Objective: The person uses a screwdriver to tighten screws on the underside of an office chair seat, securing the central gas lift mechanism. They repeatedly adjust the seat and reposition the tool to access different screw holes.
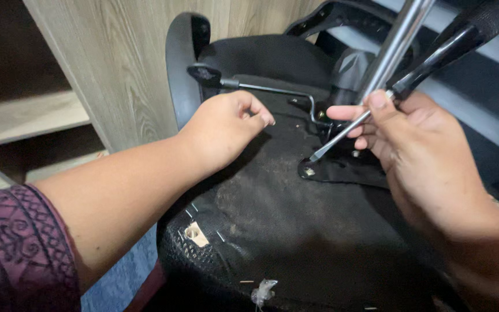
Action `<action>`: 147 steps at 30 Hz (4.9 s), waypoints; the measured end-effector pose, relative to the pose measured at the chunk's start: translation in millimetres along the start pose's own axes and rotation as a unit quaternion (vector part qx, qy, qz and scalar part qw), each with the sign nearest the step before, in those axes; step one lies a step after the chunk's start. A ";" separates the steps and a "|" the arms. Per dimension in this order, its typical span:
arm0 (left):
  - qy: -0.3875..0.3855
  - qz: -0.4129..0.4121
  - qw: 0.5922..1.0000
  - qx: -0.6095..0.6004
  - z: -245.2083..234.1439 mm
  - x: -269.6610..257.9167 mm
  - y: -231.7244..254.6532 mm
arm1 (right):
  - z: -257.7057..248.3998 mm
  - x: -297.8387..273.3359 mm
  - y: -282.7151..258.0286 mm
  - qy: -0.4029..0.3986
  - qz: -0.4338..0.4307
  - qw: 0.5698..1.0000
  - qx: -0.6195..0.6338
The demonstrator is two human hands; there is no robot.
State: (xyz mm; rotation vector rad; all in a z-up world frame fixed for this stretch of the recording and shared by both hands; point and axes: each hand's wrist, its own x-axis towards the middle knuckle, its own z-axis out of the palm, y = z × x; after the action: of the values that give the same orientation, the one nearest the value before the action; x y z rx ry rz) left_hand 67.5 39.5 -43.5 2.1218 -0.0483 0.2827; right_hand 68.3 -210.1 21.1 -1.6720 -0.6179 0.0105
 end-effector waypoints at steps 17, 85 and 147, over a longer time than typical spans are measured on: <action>-0.062 -0.027 0.996 0.063 -7.1 -15.2 31.4 | 8.4 1.0 -0.5 0.047 0.029 0.992 -0.110; -0.080 -0.009 0.980 0.182 -23.0 -58.8 69.9 | 19.7 -12.3 9.0 0.134 0.083 0.986 -0.059; -0.137 -0.425 0.878 -0.172 -113.0 2.6 -126.2 | 7.8 -15.6 -12.9 0.186 0.130 0.974 -0.022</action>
State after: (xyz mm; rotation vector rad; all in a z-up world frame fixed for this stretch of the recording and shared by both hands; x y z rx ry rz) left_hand 67.8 202.5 -89.6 1.6239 0.6127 -0.5162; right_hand 47.2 -208.4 26.1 -1.7298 -0.1159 -0.1263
